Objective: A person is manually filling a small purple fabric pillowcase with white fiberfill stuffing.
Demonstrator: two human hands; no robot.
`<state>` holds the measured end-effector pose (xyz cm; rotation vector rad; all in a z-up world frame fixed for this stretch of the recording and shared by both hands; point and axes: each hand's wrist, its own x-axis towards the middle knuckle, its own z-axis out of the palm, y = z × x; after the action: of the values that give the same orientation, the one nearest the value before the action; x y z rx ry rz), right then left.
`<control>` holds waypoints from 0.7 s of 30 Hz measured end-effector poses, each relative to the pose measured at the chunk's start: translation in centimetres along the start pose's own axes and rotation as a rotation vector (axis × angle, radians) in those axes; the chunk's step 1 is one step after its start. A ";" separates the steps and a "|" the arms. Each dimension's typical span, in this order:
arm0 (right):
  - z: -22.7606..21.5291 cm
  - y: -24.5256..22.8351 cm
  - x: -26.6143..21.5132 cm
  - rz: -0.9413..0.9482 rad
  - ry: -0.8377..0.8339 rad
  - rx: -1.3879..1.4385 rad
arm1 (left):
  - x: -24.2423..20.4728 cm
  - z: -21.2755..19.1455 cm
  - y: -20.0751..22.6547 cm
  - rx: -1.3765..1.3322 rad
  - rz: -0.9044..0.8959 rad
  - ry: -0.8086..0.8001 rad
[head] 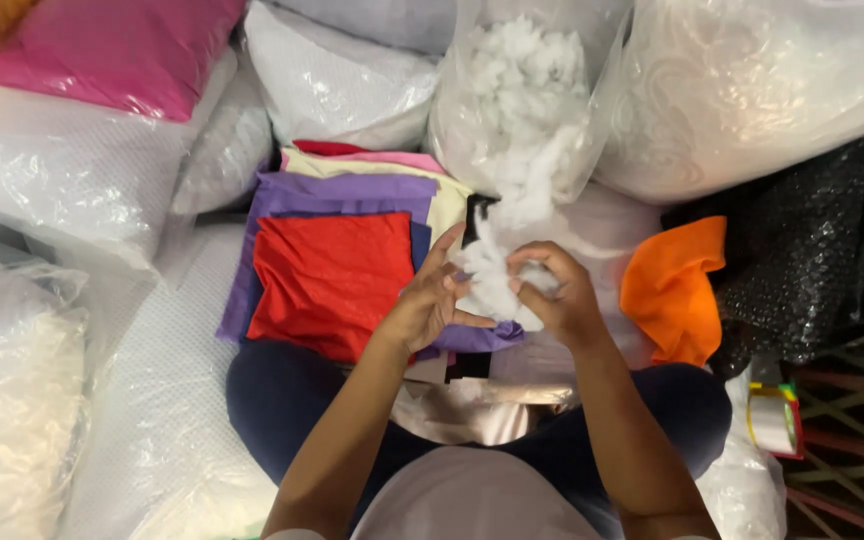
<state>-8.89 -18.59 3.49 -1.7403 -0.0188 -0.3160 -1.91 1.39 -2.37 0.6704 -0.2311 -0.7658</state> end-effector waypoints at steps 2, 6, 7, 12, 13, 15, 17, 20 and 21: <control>1.5 0.9 -1.5 0.064 -0.042 -0.049 | -0.8 -0.7 -1.6 0.030 -0.045 0.095; 2.7 3.0 -4.2 0.140 -0.031 -0.203 | -1.6 -3.5 -4.9 0.252 -0.045 0.353; 3.0 4.1 -4.6 0.138 -0.032 -0.202 | -2.0 -3.6 -4.8 0.253 -0.043 0.353; 3.8 8.3 -6.6 0.321 0.193 -0.055 | -3.3 -3.3 -4.4 0.395 -0.049 0.537; 4.6 8.4 -6.7 0.320 0.193 -0.055 | -3.4 -2.4 -3.7 0.395 -0.048 0.537; 5.9 8.7 -6.9 0.340 0.261 -0.045 | -3.5 -0.4 -2.4 0.497 -0.144 0.374; 6.6 7.6 -6.7 0.310 0.141 0.021 | -3.1 -1.2 -4.1 0.473 -0.115 0.318; 6.5 7.4 -5.9 0.280 0.145 0.172 | -2.1 -3.6 -6.3 0.496 -0.035 0.329; 6.3 7.5 -5.5 0.282 0.271 0.253 | -1.7 -4.6 -6.9 0.539 0.014 0.393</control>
<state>-11.47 -13.07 -5.97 -1.4156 0.3658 -0.3239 -5.02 1.14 -10.28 1.3107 -0.0783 -0.5417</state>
